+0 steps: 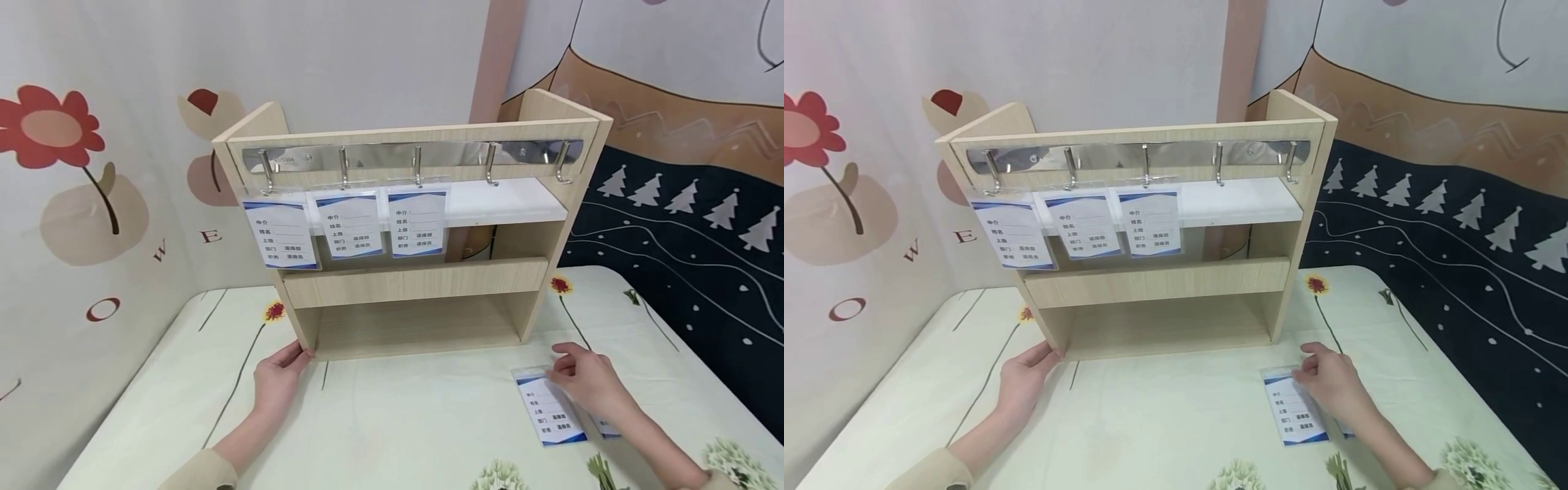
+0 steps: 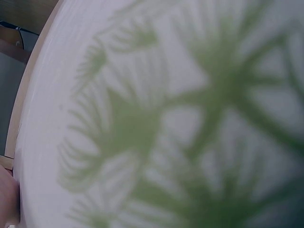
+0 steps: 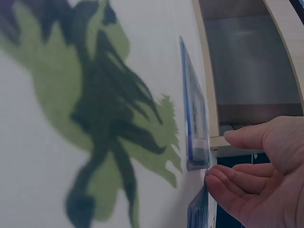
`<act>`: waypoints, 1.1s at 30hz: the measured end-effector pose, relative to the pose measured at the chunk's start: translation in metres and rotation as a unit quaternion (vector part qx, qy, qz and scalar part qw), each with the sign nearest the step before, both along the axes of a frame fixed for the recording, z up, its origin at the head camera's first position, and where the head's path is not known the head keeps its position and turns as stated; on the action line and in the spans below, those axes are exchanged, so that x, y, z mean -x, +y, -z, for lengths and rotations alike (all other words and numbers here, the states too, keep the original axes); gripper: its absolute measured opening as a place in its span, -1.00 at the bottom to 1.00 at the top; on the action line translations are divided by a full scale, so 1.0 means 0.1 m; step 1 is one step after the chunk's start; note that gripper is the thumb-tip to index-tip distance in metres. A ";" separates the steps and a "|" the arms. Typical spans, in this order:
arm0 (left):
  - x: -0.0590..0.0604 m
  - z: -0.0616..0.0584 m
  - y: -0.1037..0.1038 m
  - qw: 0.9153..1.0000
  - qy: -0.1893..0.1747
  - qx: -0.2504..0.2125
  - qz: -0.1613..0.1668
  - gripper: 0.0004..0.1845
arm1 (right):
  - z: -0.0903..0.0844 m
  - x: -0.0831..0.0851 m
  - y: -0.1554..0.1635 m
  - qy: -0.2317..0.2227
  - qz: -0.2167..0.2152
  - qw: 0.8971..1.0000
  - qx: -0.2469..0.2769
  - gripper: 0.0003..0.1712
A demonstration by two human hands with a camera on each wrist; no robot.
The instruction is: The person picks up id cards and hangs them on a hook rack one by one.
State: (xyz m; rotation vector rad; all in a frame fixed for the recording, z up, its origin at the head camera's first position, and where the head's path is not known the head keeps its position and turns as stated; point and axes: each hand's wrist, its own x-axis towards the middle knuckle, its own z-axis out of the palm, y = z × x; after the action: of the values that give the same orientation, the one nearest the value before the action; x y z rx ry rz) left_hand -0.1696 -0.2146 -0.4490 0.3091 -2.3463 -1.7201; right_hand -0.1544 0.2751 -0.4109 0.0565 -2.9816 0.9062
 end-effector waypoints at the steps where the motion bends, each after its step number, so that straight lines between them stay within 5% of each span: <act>1: 0.00 0.00 0.00 1.000 0.000 0.000 0.000 -0.58 | 0.01 0.00 -0.01 -0.001 -0.001 1.000 -0.006 -0.39; 18: -0.01 0.00 -0.01 1.000 -0.001 0.005 -0.001 -0.58 | 0.02 0.07 -0.11 -0.035 0.027 0.998 -0.055 -0.17; 33: -0.01 0.00 -0.01 1.000 -0.001 -0.001 0.000 -0.58 | 0.03 0.10 -0.17 -0.033 0.028 0.998 -0.044 -0.23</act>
State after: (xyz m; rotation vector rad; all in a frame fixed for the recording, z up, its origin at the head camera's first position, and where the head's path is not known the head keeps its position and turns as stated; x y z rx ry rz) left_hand -0.1689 -0.2152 -0.4493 0.3100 -2.3456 -1.7231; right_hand -0.1643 0.2586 -0.4142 -0.0575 -3.0654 0.7871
